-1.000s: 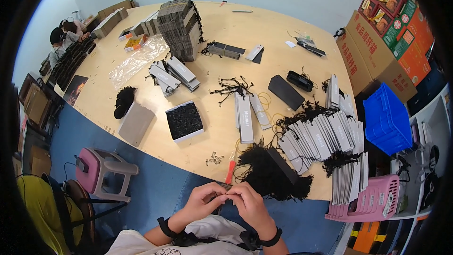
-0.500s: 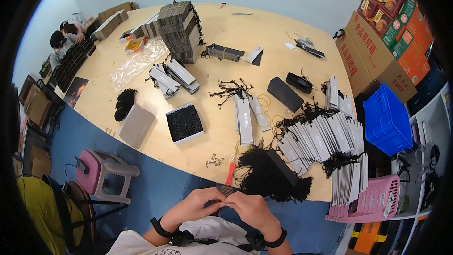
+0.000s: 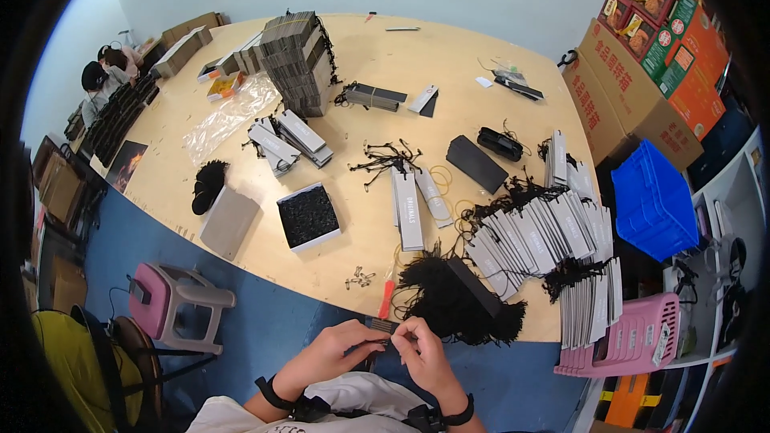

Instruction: The person threads a black cord through a hole in a paper tag and ties it into a loop. They then pick up a stack of tags, remove a rubber band, and place the tags on the table before picking up another stack and securing it with a rubber band.

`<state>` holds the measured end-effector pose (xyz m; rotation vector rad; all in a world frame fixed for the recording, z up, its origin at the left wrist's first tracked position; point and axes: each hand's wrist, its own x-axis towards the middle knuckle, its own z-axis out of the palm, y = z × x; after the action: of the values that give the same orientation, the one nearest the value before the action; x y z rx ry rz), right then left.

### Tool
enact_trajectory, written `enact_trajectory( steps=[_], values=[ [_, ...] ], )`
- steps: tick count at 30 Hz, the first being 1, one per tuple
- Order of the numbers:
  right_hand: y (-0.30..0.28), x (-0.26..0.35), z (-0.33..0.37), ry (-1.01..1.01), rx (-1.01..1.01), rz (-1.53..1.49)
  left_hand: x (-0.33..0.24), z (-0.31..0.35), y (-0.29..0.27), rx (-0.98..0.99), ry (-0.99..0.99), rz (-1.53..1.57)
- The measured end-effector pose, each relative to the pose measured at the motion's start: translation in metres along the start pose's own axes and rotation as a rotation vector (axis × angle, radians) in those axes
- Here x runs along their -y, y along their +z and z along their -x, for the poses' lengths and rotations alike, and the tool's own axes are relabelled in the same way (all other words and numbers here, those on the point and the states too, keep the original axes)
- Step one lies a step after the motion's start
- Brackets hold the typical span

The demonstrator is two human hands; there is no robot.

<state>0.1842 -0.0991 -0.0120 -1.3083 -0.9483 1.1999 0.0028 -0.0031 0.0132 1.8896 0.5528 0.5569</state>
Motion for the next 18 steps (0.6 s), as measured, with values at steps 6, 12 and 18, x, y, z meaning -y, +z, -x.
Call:
enact_trajectory(
  steps=[6,12,18],
  values=[
    [-0.002,-0.001,-0.001,0.032,-0.023,-0.005,0.000,0.000,0.006,-0.106,0.008,-0.062],
    [0.001,-0.006,-0.005,0.051,-0.036,-0.094,0.004,0.003,0.011,-0.120,-0.285,0.152],
    [0.005,-0.012,-0.008,0.041,-0.042,-0.040,0.029,0.011,0.011,-0.242,-0.333,0.374]
  ],
)
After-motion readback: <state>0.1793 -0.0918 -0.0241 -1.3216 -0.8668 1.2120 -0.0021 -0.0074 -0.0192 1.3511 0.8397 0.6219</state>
